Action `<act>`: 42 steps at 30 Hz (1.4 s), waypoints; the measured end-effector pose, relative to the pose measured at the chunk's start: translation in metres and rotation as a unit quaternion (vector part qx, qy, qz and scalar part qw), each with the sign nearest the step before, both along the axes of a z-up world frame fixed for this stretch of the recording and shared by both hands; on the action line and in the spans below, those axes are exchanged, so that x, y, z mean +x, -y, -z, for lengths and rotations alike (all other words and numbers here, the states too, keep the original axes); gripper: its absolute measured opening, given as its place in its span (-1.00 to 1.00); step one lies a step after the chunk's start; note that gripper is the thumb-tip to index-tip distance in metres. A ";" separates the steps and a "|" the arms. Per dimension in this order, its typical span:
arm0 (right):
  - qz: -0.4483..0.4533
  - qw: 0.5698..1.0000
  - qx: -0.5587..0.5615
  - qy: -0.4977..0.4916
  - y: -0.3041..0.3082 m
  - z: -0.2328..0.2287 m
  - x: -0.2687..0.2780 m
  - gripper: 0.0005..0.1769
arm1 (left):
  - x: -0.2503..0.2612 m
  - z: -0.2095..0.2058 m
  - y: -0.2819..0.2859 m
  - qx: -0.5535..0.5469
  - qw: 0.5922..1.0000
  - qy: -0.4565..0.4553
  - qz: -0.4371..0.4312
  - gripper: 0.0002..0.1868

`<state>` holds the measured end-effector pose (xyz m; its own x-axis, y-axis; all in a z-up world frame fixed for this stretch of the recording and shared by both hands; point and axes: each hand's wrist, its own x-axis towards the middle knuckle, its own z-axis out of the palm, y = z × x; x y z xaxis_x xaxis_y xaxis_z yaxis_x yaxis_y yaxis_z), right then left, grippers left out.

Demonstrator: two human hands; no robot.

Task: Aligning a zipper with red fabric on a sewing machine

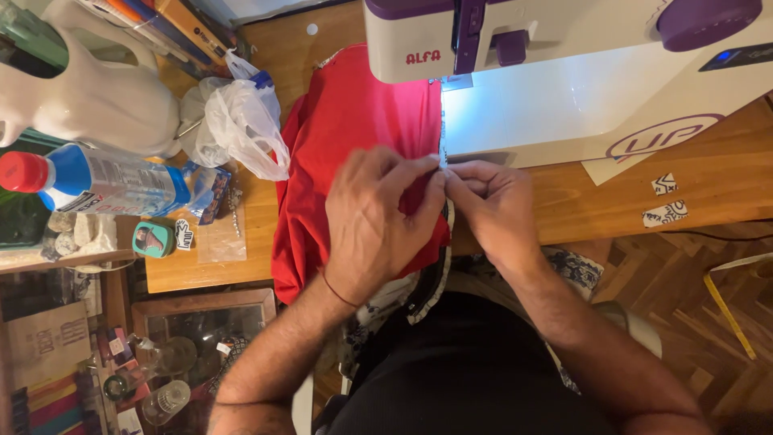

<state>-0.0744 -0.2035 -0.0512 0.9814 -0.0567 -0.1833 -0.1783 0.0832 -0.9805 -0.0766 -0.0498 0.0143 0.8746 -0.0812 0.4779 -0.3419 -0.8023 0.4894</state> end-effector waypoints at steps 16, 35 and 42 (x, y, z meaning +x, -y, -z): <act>-0.025 0.999 0.007 -0.029 0.003 -0.009 0.012 -0.79 | 0.076 -0.001 -0.043 -0.060 0.929 0.008 0.366 -0.83; -0.060 0.996 -0.063 0.027 0.009 -0.005 0.018 -0.82 | 0.020 -0.033 -0.012 0.090 0.989 -0.001 0.117 -0.64; -0.061 0.993 -0.097 -0.015 0.008 -0.013 0.019 -0.88 | 0.003 -0.024 -0.003 0.135 0.990 0.025 0.040 -0.87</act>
<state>-0.0550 -0.2117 -0.0382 0.9773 0.0256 -0.2105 -0.2055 -0.1314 -0.9698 -0.0736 -0.0468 0.0378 0.8361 -0.2804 0.4715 -0.4285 -0.8704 0.2423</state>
